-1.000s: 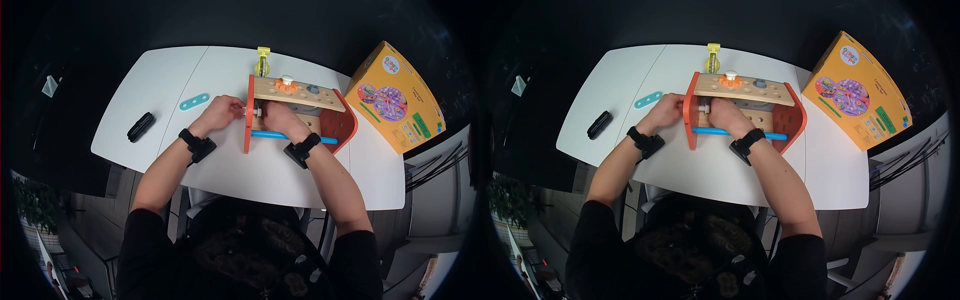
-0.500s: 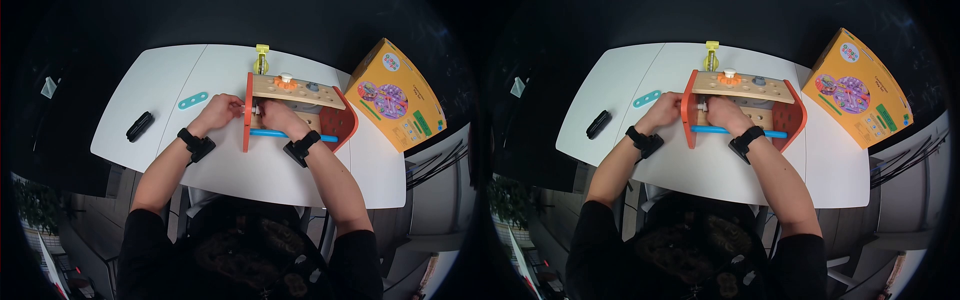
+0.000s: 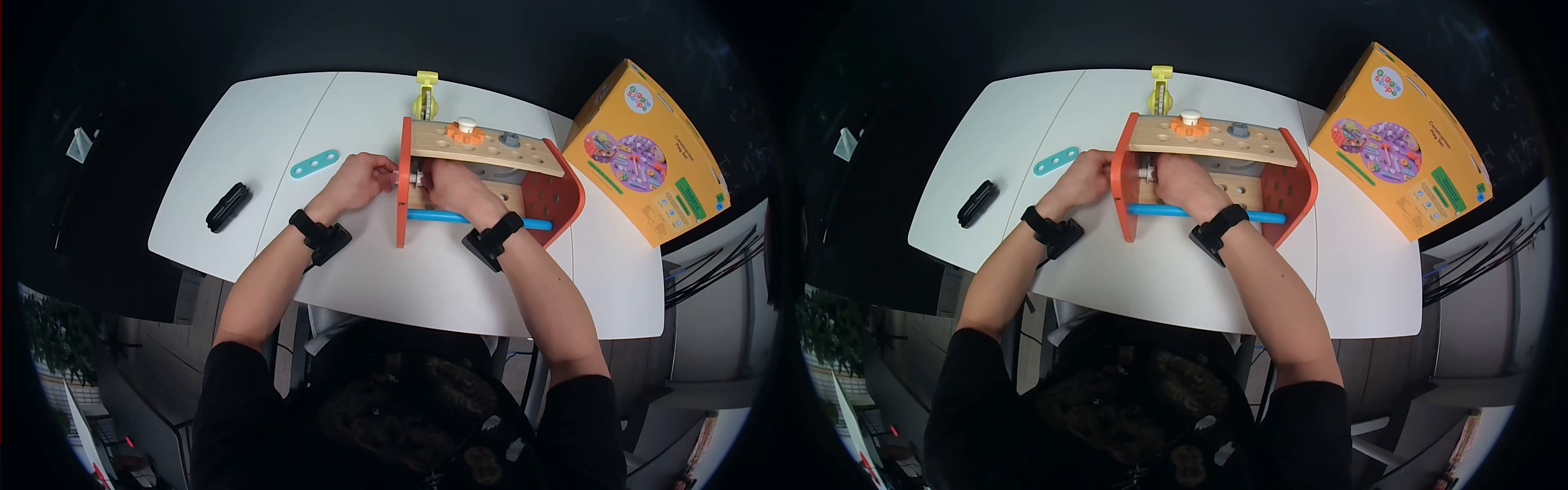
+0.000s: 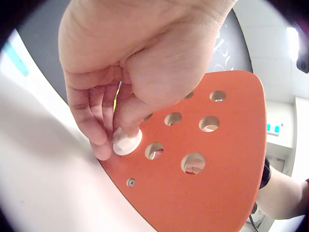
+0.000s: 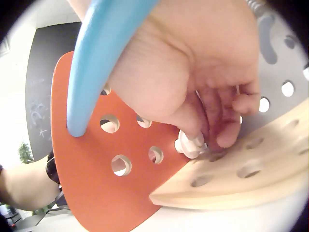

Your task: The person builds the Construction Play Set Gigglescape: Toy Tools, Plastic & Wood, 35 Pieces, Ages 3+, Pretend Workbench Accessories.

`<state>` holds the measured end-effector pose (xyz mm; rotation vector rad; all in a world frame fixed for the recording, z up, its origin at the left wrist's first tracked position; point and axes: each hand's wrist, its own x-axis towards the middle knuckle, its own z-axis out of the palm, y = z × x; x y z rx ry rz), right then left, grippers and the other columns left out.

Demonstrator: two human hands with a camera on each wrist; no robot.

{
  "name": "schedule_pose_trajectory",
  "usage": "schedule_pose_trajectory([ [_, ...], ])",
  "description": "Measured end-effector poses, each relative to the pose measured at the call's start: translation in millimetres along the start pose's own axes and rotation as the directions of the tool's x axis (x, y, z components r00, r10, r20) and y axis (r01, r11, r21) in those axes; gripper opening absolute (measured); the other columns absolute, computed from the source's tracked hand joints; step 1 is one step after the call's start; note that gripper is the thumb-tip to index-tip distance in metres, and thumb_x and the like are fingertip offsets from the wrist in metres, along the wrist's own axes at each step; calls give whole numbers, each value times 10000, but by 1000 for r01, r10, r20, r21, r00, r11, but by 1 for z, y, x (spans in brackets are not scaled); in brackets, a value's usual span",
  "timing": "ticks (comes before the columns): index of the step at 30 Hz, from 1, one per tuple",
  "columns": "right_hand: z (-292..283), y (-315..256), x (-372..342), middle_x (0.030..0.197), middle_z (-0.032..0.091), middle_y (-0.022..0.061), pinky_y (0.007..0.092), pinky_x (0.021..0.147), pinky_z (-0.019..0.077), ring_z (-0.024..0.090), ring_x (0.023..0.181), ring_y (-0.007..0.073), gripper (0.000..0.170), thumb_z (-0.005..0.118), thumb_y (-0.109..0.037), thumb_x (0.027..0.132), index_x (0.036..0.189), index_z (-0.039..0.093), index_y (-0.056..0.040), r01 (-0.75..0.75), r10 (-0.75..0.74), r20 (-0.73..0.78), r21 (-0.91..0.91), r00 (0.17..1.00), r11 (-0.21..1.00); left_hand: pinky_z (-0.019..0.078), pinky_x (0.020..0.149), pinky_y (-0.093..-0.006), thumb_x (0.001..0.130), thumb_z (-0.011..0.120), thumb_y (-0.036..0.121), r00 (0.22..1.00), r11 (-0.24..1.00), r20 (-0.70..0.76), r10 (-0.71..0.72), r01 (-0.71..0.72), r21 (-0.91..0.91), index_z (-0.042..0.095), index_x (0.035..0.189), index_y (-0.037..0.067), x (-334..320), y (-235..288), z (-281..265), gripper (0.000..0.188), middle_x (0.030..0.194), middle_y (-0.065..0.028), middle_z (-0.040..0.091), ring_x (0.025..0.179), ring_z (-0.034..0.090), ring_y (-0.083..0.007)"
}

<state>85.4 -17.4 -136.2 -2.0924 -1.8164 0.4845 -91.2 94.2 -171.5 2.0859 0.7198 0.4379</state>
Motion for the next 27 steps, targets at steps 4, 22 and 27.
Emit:
schedule_pose_trajectory([
  [4,1,-1,2,1072,682,290,465,920,528,659,1029,413,306,548,-6,809,1080,678,51,-34,38,79,-50,996,998,540,779,-300,940,598,15,1000,1000,-3,7,-7,-15,695,1079,-64,0,-3,0,187,835,-114,739,790,697,-167],
  [22,12,10,9,1038,691,277,469,867,545,671,987,409,272,555,7,805,1044,679,45,-23,25,23,-72,999,997,537,767,-304,961,616,69,1000,1000,2,12,-12,-4,696,1085,-54,2,-6,1,192,827,-109,734,780,692,-162],
  [27,6,3,5,1049,691,279,465,871,546,674,990,405,265,572,10,786,1023,687,37,-79,80,22,-55,997,995,538,763,-307,962,616,72,1000,1000,1,17,-17,-18,695,1085,-54,1,-5,1,193,829,-108,733,774,688,-158],
])
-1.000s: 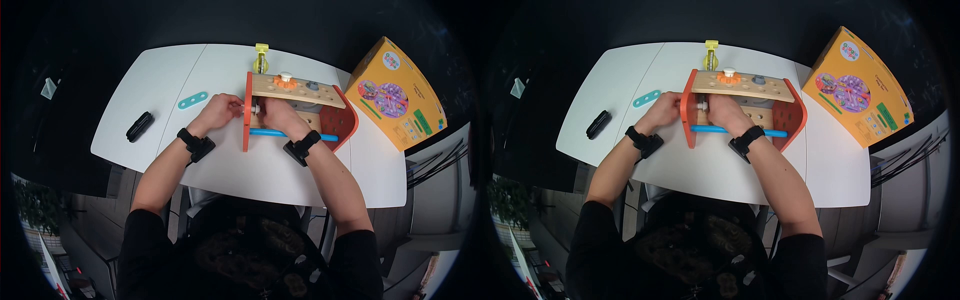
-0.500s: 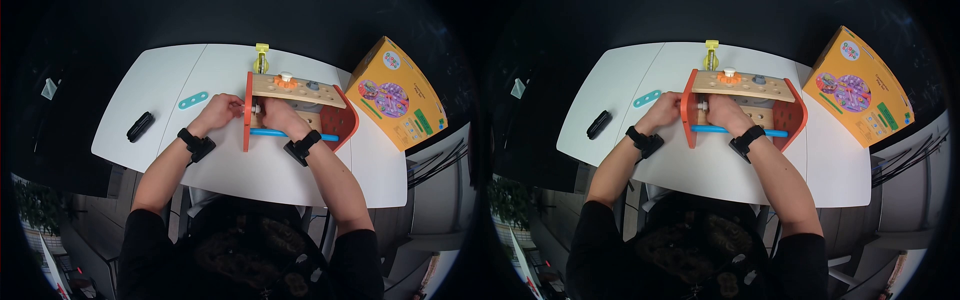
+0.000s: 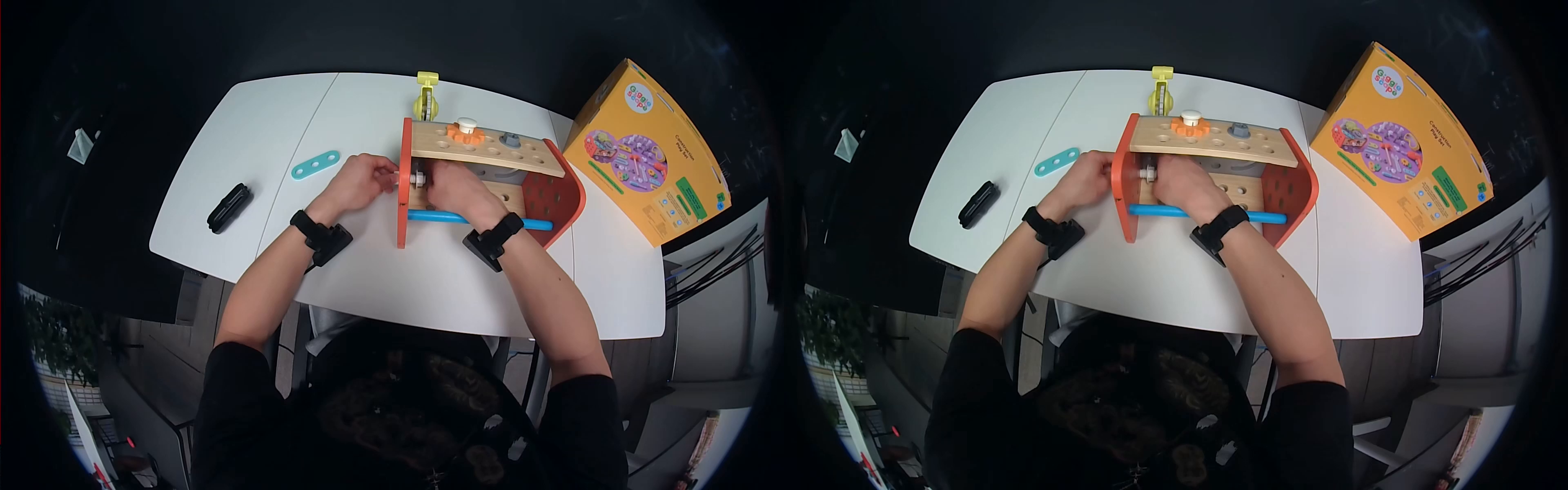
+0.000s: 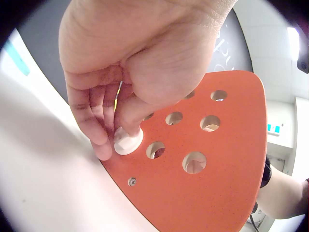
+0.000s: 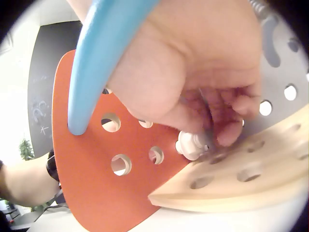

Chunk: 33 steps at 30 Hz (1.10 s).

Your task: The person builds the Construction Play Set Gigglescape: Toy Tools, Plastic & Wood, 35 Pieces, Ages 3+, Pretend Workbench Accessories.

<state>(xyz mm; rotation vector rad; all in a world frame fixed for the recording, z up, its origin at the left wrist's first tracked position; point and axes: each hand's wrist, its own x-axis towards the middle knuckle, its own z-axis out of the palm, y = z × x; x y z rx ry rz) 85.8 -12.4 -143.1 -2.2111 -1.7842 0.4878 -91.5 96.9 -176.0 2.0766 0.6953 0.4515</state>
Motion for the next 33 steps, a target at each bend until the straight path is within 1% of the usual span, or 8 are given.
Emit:
schedule_pose_trajectory([
  [2,1,1,-1,1043,690,276,462,869,546,672,989,407,274,598,3,778,1037,678,39,98,-96,-35,35,995,995,538,763,-308,961,616,71,1000,1000,0,-3,3,-10,695,1083,-55,-1,3,0,193,829,-107,733,772,687,-157],
  [6,0,4,-1,1037,688,271,458,865,548,670,988,408,280,619,-3,784,1057,668,38,86,-85,-33,64,996,994,539,761,-306,961,614,74,1000,1000,-7,-9,9,18,698,1076,-55,-3,7,0,192,832,-111,732,766,686,-161],
  [9,0,4,-1,1011,700,224,436,836,533,670,940,381,307,641,-53,838,1137,654,11,93,-91,-29,69,995,993,538,760,-303,962,617,80,1000,1000,-13,-4,4,15,700,1074,-54,-3,5,0,193,832,-112,732,765,687,-162],
  [14,4,2,3,1067,697,230,464,868,527,667,1004,383,301,593,-149,892,1142,656,7,46,-45,36,-37,998,998,538,758,-301,964,624,88,1000,1000,-5,-7,7,6,699,1076,-53,-1,2,0,195,835,-110,734,767,689,-162],
  [17,-4,-3,-3,1126,679,267,465,928,527,648,1072,402,314,542,-38,853,1132,672,26,21,-20,89,-14,996,1000,539,757,-301,965,628,94,1000,1000,-6,-11,11,-1,700,1075,-51,0,0,0,195,840,-109,736,769,692,-161],
  [21,-10,-10,-7,1151,671,266,463,927,529,639,1084,410,329,553,-49,848,1149,661,28,4,-7,78,37,997,999,539,756,-301,965,631,97,1000,1000,-9,-13,13,-21,701,1072,-49,-1,0,1,193,842,-108,737,768,691,-158],
  [23,-3,-5,-6,1043,692,240,468,867,524,659,999,398,265,593,-103,865,1091,644,25,129,-124,-61,80,990,988,539,756,-300,964,633,96,1000,1000,-8,-15,14,-22,701,1071,-49,-1,0,1,192,843,-108,737,767,690,-158],
  [33,3,3,2,1017,697,235,466,859,532,664,977,395,233,601,-112,869,1054,668,11,75,-75,-5,-26,997,997,539,767,-301,973,620,88,999,999,5,-36,36,-2,694,1089,-55,-1,4,1,198,859,-112,740,777,689,-159],
])
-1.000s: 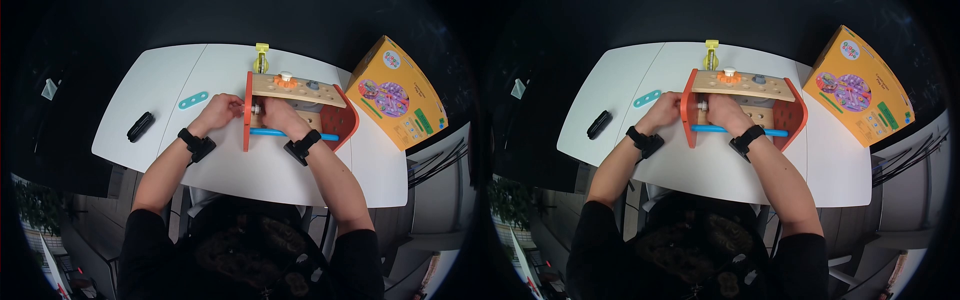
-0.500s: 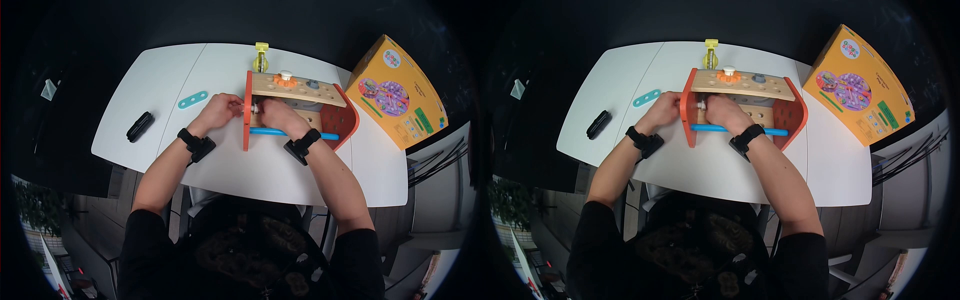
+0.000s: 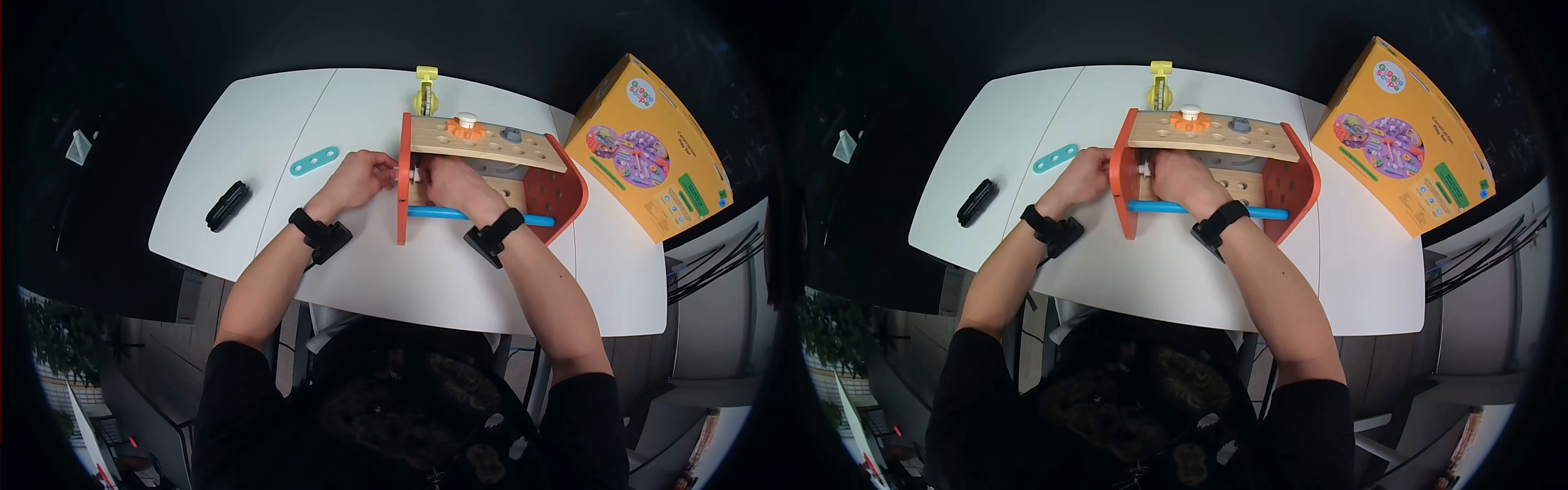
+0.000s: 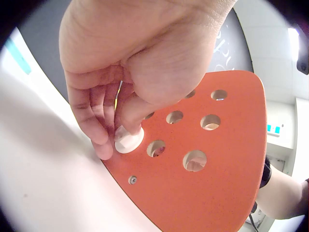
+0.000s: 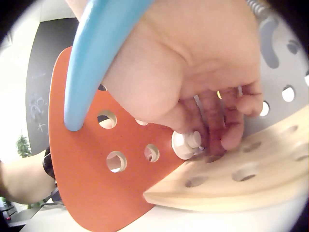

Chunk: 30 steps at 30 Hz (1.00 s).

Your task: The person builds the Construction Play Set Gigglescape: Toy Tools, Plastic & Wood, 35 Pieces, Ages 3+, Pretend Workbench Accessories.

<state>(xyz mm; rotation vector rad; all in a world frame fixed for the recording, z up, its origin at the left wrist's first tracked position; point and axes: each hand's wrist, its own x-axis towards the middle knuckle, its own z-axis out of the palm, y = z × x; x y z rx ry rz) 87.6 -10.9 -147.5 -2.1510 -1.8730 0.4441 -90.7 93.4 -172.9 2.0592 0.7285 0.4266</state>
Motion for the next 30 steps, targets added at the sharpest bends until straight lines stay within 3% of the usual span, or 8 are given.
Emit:
schedule_pose_trajectory([
  [6,1,0,0,1015,701,228,468,853,535,670,976,389,233,610,-107,864,1059,668,8,-50,49,-10,-52,999,997,538,770,-301,972,619,89,1000,1000,-3,-15,15,-16,694,1092,-55,1,-1,1,201,864,-113,742,781,691,-161],
  [11,-2,-3,-4,994,704,220,463,830,538,676,955,387,240,636,-61,834,1063,664,2,18,-14,-63,60,998,998,539,768,-302,971,621,87,1000,1000,2,-1,1,-12,692,1089,-56,-1,0,0,199,866,-113,742,783,692,-159],
  [15,-1,-1,-2,1003,703,223,466,834,535,674,962,383,240,625,-95,852,1068,668,-2,8,-5,-68,38,998,999,540,765,-301,970,624,80,1000,1000,-10,10,-10,3,692,1087,-55,-2,3,-1,192,866,-113,741,782,692,-159],
  [17,0,-2,0,1009,702,228,470,841,532,673,966,381,249,607,-128,871,1078,670,-5,-32,33,20,-48,999,998,541,765,-301,970,625,78,1000,1000,-12,10,-10,5,692,1087,-55,-2,2,0,190,868,-113,741,782,691,-160],
  [21,-2,-3,-2,1014,700,232,476,847,529,671,967,388,248,588,-151,886,1065,677,-4,-50,52,43,-43,998,998,541,764,-300,972,627,83,1000,1000,3,1,-1,-31,692,1086,-56,0,-1,0,192,874,-112,741,780,689,-159],
  [26,-1,-2,-2,986,698,241,458,838,535,672,939,397,217,599,-113,879,1033,679,17,41,-37,-84,42,996,998,542,758,-299,975,630,91,1000,999,-3,16,-16,-39,693,1092,-57,1,-4,1,200,874,-111,742,773,687,-156],
  [30,-4,-3,-4,975,697,246,451,833,537,673,919,397,219,600,-87,879,1051,675,27,45,-41,-61,67,997,997,544,750,-300,978,629,94,1000,1000,-6,24,-24,-19,692,1098,-60,1,-4,1,206,879,-114,743,768,685,-155],
])
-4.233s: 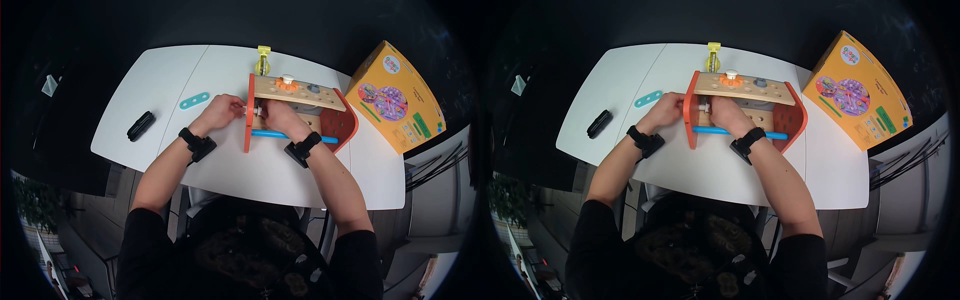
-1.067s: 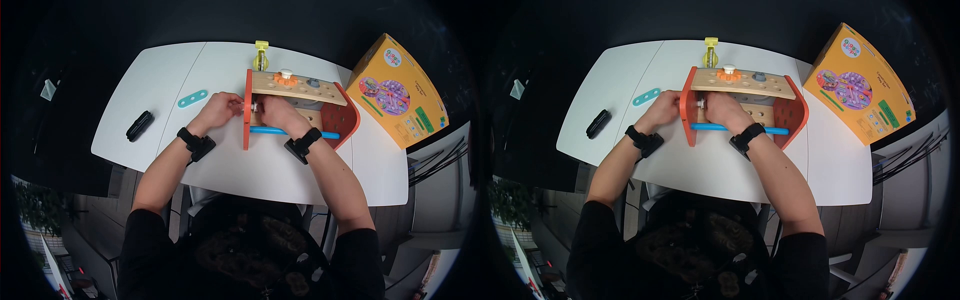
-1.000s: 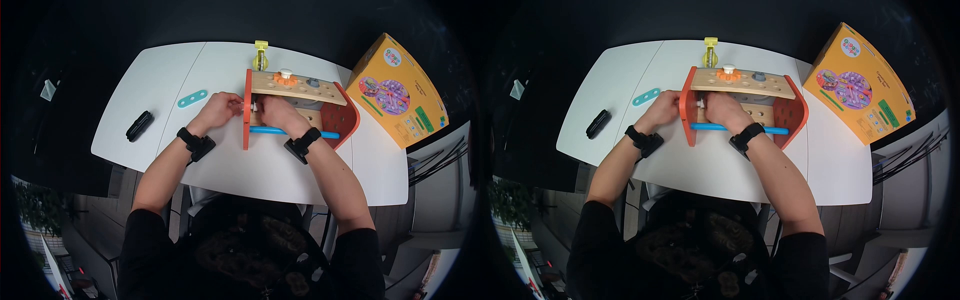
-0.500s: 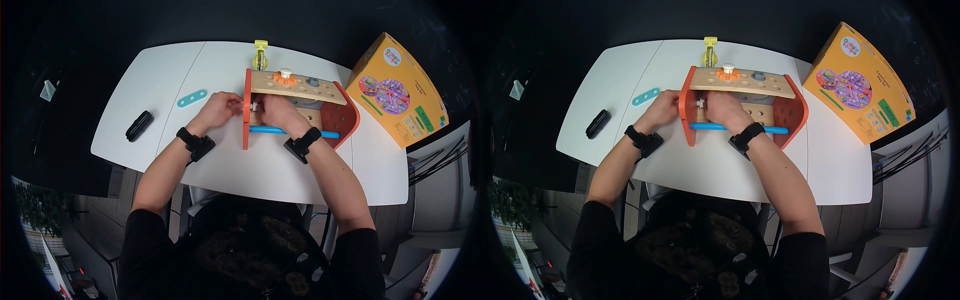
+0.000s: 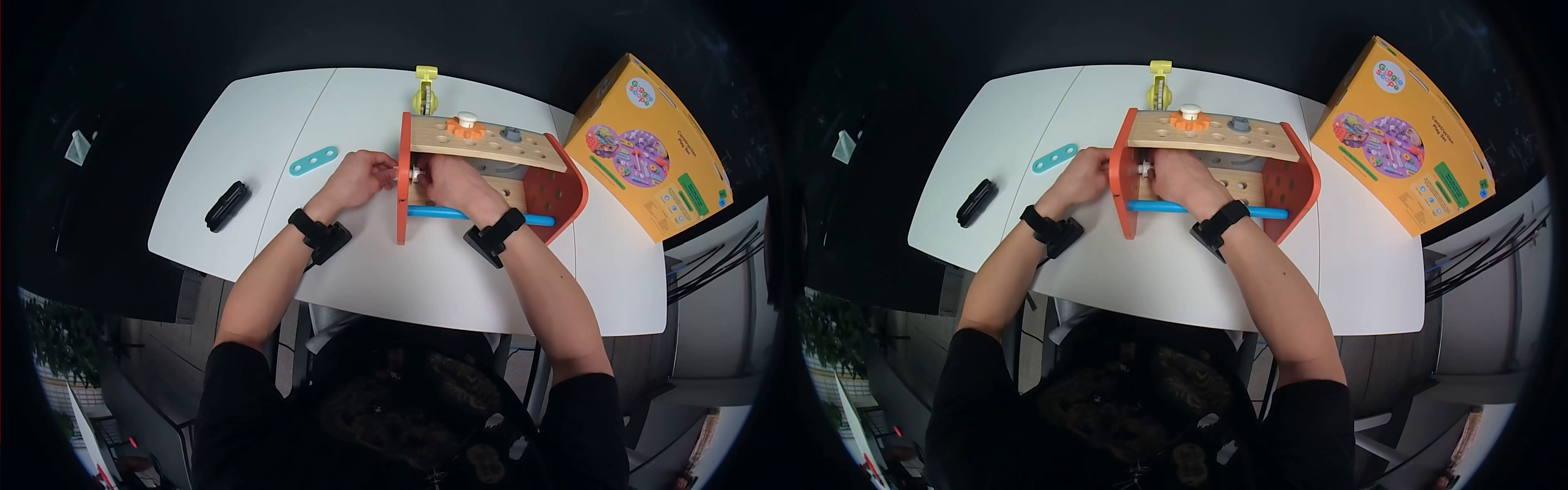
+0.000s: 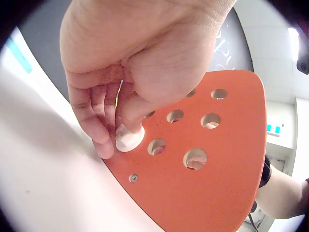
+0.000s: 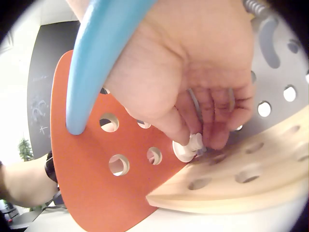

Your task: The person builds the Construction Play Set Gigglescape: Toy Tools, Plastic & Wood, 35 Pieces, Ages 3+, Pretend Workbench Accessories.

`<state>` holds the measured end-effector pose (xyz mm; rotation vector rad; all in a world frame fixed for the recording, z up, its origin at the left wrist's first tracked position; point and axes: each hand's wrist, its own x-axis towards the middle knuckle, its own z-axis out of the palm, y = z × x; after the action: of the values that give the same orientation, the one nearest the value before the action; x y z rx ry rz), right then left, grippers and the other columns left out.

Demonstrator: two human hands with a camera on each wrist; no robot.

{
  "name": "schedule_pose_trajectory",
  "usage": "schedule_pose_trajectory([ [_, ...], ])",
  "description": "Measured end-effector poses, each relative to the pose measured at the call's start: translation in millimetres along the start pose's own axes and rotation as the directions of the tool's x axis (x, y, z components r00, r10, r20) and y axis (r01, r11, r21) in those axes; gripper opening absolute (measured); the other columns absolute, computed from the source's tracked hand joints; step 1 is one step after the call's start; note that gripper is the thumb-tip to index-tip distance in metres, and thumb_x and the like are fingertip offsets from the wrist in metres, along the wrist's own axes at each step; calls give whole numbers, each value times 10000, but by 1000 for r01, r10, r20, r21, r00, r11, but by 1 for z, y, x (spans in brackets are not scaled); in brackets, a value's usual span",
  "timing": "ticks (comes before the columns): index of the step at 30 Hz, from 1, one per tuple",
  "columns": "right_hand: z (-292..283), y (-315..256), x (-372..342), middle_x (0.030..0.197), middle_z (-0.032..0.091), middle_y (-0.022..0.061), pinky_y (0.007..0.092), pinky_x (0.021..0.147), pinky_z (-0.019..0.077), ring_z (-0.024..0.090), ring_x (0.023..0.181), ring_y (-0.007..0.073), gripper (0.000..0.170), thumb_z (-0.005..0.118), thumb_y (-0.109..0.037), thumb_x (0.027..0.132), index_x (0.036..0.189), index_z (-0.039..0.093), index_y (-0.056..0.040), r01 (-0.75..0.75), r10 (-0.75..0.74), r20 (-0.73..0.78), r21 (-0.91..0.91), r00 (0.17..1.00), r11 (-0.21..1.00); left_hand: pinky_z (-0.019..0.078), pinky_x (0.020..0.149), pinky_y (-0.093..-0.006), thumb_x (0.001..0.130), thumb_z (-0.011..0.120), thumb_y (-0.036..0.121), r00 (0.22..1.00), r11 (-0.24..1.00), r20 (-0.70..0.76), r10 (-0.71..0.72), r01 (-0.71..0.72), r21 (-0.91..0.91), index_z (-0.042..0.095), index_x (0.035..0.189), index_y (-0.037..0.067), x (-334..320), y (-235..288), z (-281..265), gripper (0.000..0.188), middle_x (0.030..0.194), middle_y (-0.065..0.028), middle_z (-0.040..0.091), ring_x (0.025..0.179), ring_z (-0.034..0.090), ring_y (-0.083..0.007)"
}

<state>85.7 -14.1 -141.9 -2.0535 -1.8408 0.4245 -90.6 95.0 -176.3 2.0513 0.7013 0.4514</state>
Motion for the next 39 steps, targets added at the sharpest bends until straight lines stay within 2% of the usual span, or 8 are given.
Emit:
schedule_pose_trajectory([
  [9,7,4,3,1035,690,256,464,900,517,656,994,405,257,549,-128,916,1076,673,30,-22,25,81,-43,996,999,545,749,-300,980,629,96,1000,1000,2,-4,4,-10,690,1091,-67,-1,2,0,206,879,-114,743,761,682,-157],
  [11,5,1,1,1039,693,251,460,885,522,659,990,406,255,572,-124,905,1080,671,32,-17,18,15,-16,1000,1000,545,749,-300,980,629,96,1000,1000,2,0,0,-12,691,1089,-65,-1,1,0,205,878,-113,743,760,681,-157],
  [18,1,1,1,1018,697,244,454,850,529,664,977,401,255,620,-109,883,1093,670,27,39,-39,-19,29,999,999,544,750,-303,975,628,88,1000,999,-6,18,-18,-30,689,1083,-67,-1,-1,1,199,872,-116,739,764,684,-159],
  [23,4,0,3,1008,699,236,458,867,535,662,972,402,229,596,-104,879,1051,683,20,-5,11,70,-81,998,997,544,758,-305,975,621,91,1000,1000,2,13,-13,-11,691,1083,-62,0,0,0,200,870,-116,739,767,685,-160],
  [29,2,-6,4,992,704,220,459,815,554,666,923,402,272,602,-76,831,1082,683,-12,14,0,63,-210,998,978,544,765,-306,972,609,76,1000,999,5,-24,24,23,697,1087,-49,-3,9,-1,191,864,-107,738,772,687,-164],
  [30,0,-8,1,992,704,220,459,815,554,666,923,402,272,602,-76,831,1082,683,-12,13,0,63,-209,998,978,544,768,-307,971,606,73,1000,999,-1,-26,26,23,698,1086,-48,-4,11,-2,191,863,-107,738,773,687,-163],
  [32,-3,-12,-4,991,706,217,458,793,559,670,914,397,289,619,-76,818,1092,678,-7,93,-98,-53,-98,994,991,544,770,-307,970,604,70,1000,999,-4,-28,28,23,699,1086,-48,-5,11,-1,191,863,-108,738,774,686,-162],
  [39,13,9,9,989,704,219,455,806,554,671,921,392,301,647,-91,812,1096,672,6,117,-121,-43,-80,992,990,544,779,-308,966,589,61,1000,1000,-4,-22,22,13,696,1096,-47,-4,8,0,200,859,-108,736,777,687,-163],
])
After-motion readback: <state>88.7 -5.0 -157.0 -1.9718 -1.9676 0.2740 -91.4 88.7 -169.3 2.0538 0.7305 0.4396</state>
